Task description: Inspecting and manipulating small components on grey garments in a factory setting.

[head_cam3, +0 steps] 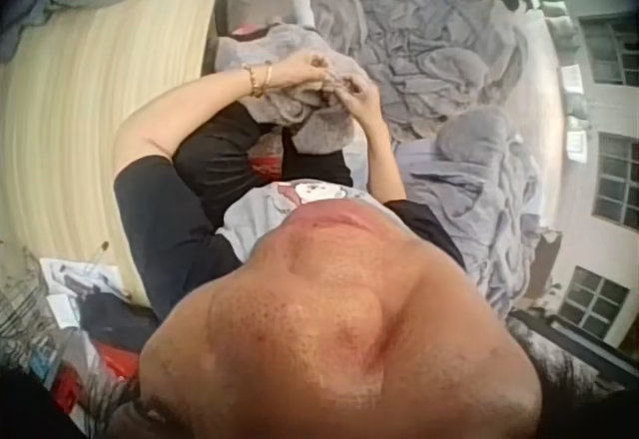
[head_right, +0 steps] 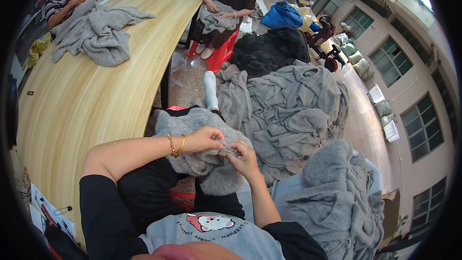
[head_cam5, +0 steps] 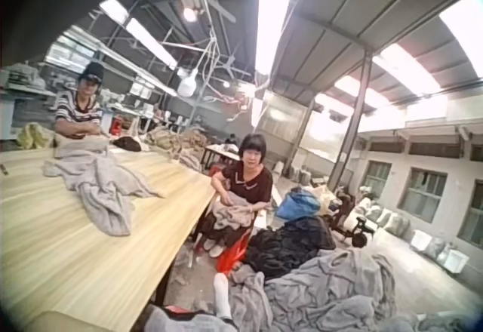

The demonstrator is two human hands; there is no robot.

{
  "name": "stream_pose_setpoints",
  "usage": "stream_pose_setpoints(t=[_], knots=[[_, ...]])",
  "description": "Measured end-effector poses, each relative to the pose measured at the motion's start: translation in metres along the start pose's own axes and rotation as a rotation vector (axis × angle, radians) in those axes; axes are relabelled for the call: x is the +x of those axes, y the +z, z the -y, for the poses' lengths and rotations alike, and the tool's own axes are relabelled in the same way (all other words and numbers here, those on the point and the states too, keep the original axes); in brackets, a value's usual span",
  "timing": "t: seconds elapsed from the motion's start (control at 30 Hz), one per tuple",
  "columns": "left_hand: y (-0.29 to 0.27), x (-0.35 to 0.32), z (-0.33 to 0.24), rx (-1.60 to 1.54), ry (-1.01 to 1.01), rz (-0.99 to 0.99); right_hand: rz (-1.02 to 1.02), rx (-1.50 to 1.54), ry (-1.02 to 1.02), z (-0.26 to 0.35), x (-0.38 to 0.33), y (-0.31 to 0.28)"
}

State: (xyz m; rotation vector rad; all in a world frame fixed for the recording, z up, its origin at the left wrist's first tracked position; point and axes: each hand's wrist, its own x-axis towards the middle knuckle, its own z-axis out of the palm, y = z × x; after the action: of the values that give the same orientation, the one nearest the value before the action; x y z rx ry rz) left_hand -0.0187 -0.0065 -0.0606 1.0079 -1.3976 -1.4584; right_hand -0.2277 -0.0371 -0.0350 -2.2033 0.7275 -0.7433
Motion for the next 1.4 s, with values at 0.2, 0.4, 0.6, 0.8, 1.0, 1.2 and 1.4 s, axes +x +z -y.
stream_pose_setpoints(t=[0.2,0.4,0.6,0.8,1.0,1.2,1.4], knots=[[-0.002,-0.003,-0.009,0.148,-0.037,-0.039,-0.083,-0.022,0.013,0.009,0.001,0.001],[-0.004,-0.005,-0.012,0.169,-0.012,-0.054,-0.129,-0.009,0.024,0.013,0.006,0.001],[-0.006,-0.005,-0.014,0.179,-0.046,-0.087,-0.121,-0.012,-0.013,0.012,0.008,0.001],[-0.006,-0.006,-0.015,0.201,0.002,-0.085,-0.111,0.021,-0.012,0.009,0.008,0.000],[-0.006,-0.007,-0.017,0.224,0.031,-0.078,-0.095,0.078,0.051,0.005,0.008,0.000],[-0.004,-0.004,-0.010,0.068,0.022,-0.092,-0.110,0.071,0.009,0.005,0.007,0.001],[-0.003,-0.006,-0.016,0.031,0.052,-0.067,-0.116,0.105,0.017,-0.005,0.005,0.004]])
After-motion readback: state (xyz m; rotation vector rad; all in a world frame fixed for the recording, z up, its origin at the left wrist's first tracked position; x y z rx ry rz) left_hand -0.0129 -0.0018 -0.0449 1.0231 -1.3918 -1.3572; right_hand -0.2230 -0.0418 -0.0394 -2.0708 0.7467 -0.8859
